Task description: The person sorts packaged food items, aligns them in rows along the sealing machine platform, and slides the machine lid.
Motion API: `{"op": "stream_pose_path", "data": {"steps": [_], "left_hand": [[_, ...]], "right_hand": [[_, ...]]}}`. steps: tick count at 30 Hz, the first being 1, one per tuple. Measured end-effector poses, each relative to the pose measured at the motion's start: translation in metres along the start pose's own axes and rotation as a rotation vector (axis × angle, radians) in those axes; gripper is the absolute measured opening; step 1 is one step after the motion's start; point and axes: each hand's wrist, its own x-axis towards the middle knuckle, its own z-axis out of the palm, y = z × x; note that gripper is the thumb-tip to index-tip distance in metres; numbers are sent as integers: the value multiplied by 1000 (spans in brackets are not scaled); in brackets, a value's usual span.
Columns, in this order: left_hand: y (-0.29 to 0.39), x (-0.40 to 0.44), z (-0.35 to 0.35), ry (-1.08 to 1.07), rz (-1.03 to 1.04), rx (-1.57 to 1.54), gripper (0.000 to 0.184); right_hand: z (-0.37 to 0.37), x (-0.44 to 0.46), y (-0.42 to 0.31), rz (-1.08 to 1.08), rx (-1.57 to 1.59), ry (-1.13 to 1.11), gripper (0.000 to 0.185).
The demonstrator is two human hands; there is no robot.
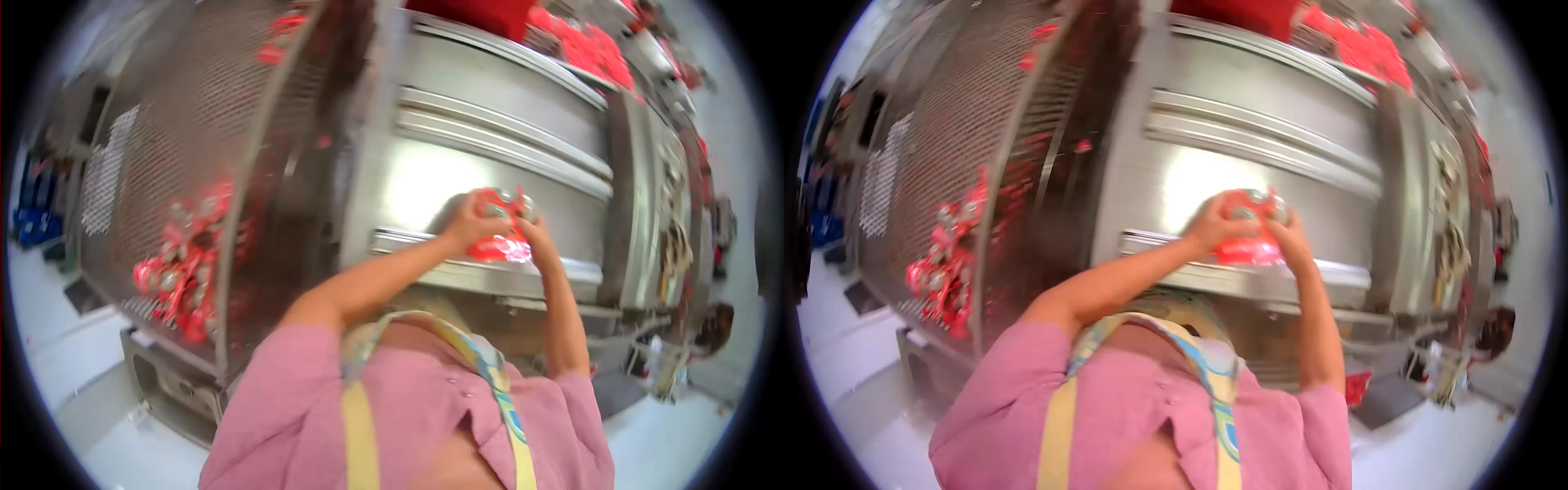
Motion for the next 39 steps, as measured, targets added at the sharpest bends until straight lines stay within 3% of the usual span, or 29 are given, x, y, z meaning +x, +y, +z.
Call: {"op": "stream_pose_path", "data": {"steps": [2,3,5,7,9,13,15,17,19,20,23,24,27,28,31,34,37,39], "left_hand": [[-4,10,5,168,230,143,63],[44,-59,-47,251,288,152,62],[103,-40,-40,269,312,633,60],[200,-86,-48,237,378,635,59],[252,-129,-85,267,572,694,61],[315,-263,-141,458,437,258,60],[307,-314,-188,610,351,288,67],[291,-357,-226,685,240,240,66],[267,-385,-265,735,113,285,64],[252,-392,-286,748,32,353,64],[250,-410,-284,808,-136,599,61],[254,-414,-279,832,-181,695,60],[260,-424,-289,781,-212,417,63],[267,-432,-277,783,-258,329,56],[243,-448,-312,720,-213,406,46],[234,-459,-297,684,27,768,45],[236,-464,-269,686,110,588,61],[240,-467,-252,853,-58,748,71]], "right_hand": [[10,22,10,-183,45,-46,84],[117,4,0,-190,107,-20,83],[108,20,-72,-287,43,-10,83],[174,17,-152,-204,-137,77,79],[231,34,-173,-567,1,-350,70],[415,-2,-223,-402,-36,-647,48],[486,11,-204,-219,-35,-900,44],[541,19,-173,-4,-118,-981,50],[576,32,-135,-11,-278,-1016,59],[585,35,-125,-9,-353,-1028,63],[592,23,-132,-285,-863,-809,79],[590,19,-133,-404,-892,-765,78],[572,2,-142,-753,-1298,-561,79],[563,-5,-148,-733,-1403,-575,76],[540,-29,-137,-975,-1621,-336,70],[522,-56,-140,-1113,-1357,-360,57],[482,-99,-138,-1205,-1132,-382,44],[437,-121,-122,-1213,-1069,-315,38]]}}
